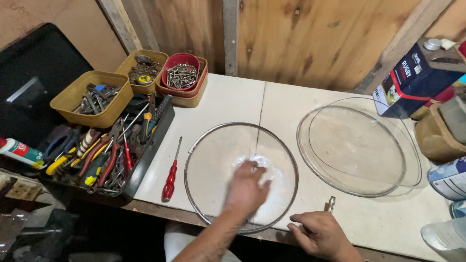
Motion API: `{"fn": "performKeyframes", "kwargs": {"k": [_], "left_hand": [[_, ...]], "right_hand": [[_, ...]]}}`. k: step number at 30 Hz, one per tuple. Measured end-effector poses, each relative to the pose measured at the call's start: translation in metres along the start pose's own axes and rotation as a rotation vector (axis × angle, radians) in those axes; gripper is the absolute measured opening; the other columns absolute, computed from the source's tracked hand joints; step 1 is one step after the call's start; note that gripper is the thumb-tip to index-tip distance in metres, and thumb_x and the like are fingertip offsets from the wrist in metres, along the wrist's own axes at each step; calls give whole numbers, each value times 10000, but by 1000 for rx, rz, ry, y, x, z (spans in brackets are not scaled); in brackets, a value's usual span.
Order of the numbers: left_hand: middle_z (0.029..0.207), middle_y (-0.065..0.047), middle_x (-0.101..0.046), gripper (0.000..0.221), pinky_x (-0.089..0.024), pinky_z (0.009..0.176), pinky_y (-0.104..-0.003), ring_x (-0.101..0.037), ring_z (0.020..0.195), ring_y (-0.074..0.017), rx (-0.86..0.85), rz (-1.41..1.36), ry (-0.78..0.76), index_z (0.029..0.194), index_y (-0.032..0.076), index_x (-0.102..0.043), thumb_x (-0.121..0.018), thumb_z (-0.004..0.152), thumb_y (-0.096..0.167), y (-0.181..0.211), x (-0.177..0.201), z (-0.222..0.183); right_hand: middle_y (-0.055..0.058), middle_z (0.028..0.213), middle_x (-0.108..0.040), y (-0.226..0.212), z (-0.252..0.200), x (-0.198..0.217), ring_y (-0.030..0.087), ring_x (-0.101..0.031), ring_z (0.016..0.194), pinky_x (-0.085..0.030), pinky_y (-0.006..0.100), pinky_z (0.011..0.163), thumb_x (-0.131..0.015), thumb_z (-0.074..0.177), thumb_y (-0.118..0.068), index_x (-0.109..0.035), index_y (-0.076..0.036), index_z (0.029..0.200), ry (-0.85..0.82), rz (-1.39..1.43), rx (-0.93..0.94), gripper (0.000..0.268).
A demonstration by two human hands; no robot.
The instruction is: Repairing or assembling a drum head by fitting plastic film into metal hoops and securing them with tools
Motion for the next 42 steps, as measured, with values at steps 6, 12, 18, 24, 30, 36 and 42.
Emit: {"fn": "performKeyframes", "kwargs": {"k": [6, 12, 18, 24, 30, 36, 42], "left_hand": [[1685, -201, -131, 673, -152, 1239, -634, -49, 1538, -536, 492, 276, -361, 1590, 225, -317, -380, 1038, 604, -99, 8, -37], [1478, -383, -333, 731, -457, 1032, -577, -475, 1240, -529, 563, 359, -490, 1552, 131, -349, -331, 1059, 670, -67, 18, -62], [1081, -205, -701, 540, -574, 832, -526, -689, 1027, -386, 481, 316, -483, 1300, 130, -561, -427, 1053, 591, -69, 17, -76], [1493, -206, -493, 654, -515, 1036, -547, -477, 1356, -387, 569, 486, 44, 1539, 157, -412, -505, 980, 484, -177, 80, -103], [1304, -220, -576, 620, -444, 1022, -544, -569, 1129, -462, 430, 472, 277, 1371, 161, -584, -642, 755, 214, -249, 58, -145], [1149, -167, -737, 421, -516, 951, -517, -684, 1085, -428, 844, 214, 42, 1260, 202, -646, -534, 863, 285, -233, 89, -130], [1152, -175, -738, 436, -499, 941, -507, -679, 1062, -415, 607, 114, 200, 1316, 170, -640, -563, 918, 330, -187, 110, -83]], "right_hand": [[15, 592, -707, 12, 5, -9, 170, -663, 443, -564, 289, 441, -732, 874, -197, -740, -45, 912, -29, -3, 87, 156], [40, 664, -750, 17, 30, -26, 204, -715, 523, -598, 325, 520, -744, 863, -228, -765, -54, 902, -41, -25, 101, 180], [11, 699, -759, 40, 43, -60, 199, -714, 562, -587, 357, 507, -658, 911, -272, -761, -124, 879, -128, -119, 210, 183], [47, 828, -781, 88, 49, -96, 290, -722, 690, -573, 468, 607, -555, 975, -441, -765, -145, 979, -378, -227, -128, 363], [40, 812, -613, 81, 68, -108, 261, -631, 783, -508, 457, 822, -613, 962, -399, -752, -128, 960, -486, -239, -180, 305], [165, 1386, -545, 61, 104, -111, 358, -533, 1292, -376, 581, 1156, -684, 939, -409, -616, -139, 1355, -544, -223, -373, 501], [166, 1718, -22, 74, 112, -145, 419, 45, 1577, 8, 592, 1248, -361, 963, -729, -158, -190, 1640, -768, -306, -588, 889]]}}
Point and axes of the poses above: each hand's wrist, its own z-axis towards the middle knuckle, its own x-axis out of the back of the hand, y = z × x, the point moved 8 cm from there along z, towards the middle knuckle
